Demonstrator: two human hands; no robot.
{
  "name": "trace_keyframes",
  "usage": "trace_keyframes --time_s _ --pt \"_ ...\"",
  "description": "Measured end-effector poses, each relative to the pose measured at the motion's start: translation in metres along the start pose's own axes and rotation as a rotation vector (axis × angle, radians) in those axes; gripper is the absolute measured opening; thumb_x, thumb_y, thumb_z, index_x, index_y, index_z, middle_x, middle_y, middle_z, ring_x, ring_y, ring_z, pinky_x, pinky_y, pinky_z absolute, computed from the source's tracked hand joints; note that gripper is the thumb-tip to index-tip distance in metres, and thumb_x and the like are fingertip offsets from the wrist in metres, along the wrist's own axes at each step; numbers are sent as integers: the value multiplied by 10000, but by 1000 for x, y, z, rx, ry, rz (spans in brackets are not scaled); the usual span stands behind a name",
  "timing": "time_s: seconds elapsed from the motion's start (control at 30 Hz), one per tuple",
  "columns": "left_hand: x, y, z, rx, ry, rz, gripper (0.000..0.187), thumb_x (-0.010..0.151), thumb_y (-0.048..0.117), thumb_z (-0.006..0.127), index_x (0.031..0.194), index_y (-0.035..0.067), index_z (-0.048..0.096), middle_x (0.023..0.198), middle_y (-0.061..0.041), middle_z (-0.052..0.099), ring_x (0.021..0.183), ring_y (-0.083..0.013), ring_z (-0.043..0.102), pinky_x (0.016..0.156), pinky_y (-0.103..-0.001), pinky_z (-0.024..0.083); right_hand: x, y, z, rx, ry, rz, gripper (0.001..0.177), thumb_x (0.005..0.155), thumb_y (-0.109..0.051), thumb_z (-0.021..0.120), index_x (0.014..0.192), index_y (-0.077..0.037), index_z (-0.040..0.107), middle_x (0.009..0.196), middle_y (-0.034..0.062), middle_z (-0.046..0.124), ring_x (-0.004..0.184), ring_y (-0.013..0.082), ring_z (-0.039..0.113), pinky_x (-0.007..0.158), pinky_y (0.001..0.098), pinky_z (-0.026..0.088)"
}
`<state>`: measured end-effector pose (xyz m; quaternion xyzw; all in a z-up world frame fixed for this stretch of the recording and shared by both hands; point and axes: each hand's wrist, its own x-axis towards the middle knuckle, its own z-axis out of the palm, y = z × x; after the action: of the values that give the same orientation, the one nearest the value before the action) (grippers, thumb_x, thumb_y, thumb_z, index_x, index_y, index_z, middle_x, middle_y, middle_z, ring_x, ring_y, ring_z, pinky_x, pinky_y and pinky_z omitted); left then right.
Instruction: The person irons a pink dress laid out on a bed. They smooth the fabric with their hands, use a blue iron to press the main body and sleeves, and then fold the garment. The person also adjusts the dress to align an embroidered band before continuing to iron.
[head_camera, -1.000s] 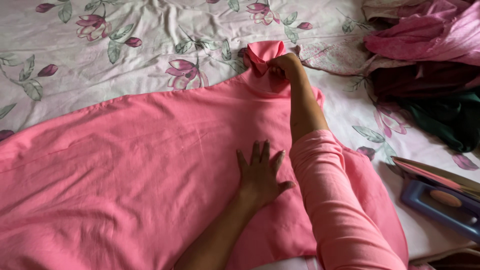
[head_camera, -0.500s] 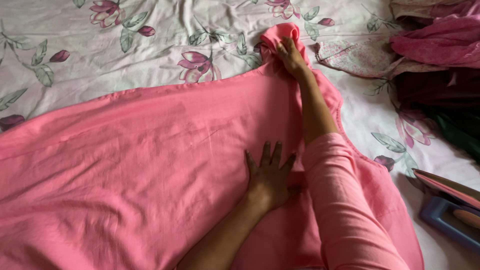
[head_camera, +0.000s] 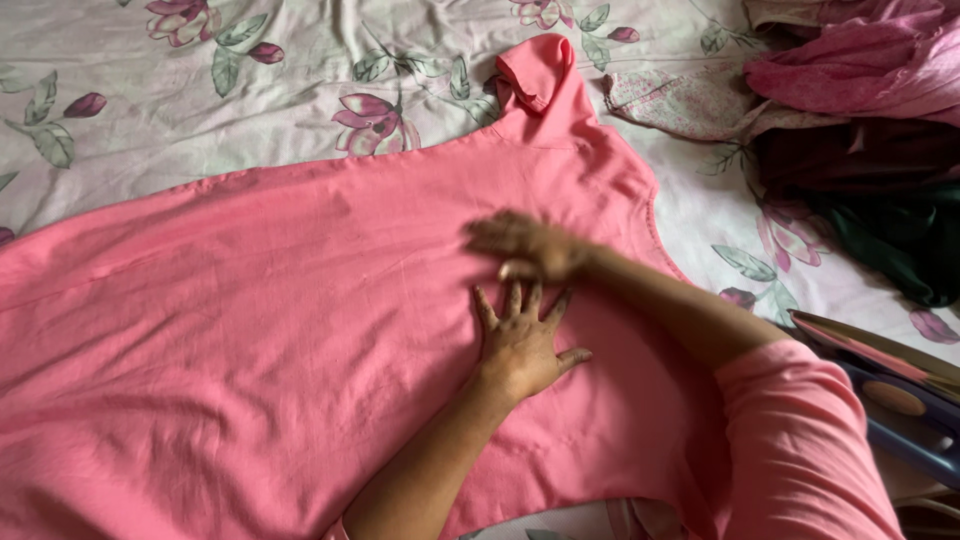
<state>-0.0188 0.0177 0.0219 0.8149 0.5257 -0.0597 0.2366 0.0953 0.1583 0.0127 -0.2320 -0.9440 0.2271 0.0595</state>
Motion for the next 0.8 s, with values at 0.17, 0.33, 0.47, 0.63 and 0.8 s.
trace_keyframes --time_s 0.17,0.33,0.47,0.63,0.8 --pt "-6 3 -11 31 15 2 980 855 784 487 1627 288 145 1710 -125 -40 1563 -383 -69 1136 -790 -33 -22 110 -48 -369 258 410 563 1052 -422 454 1501 -85 485 1574 172 385 1509 373 272 1200 580 118" --pt "-5 3 -11 36 0 6 972 870 786 454 1630 285 114 1709 -116 -58 1559 -379 -92 1135 -794 -51 -87 220 -33 -274 1014 870 345 1108 -280 487 1144 -31 722 1142 251 718 1092 434 653 972 509 502" --pt "-5 3 -13 35 -10 7 973 876 781 450 1634 276 108 1710 -120 -63 1562 -378 -95 1134 -797 -54 -129 234 -40 -151 644 1300 692 1088 -609 598 931 33 803 992 288 714 978 436 661 886 502 497" --pt "-6 4 -14 30 -19 3 973 879 783 443 1637 271 111 1713 -120 -68 1564 -381 -96 1135 -796 -54 -127 198 -53 527 745 1014 469 855 -451 797 1061 -30 784 922 130 772 757 202 718 708 326 569" --pt "-5 5 -16 35 -37 0 978 873 794 430 1635 274 108 1713 -115 -79 1561 -379 -107 1136 -798 -61 -111 178 -60 662 735 1050 367 802 -261 870 1053 -12 777 889 110 768 683 150 697 608 293 568"
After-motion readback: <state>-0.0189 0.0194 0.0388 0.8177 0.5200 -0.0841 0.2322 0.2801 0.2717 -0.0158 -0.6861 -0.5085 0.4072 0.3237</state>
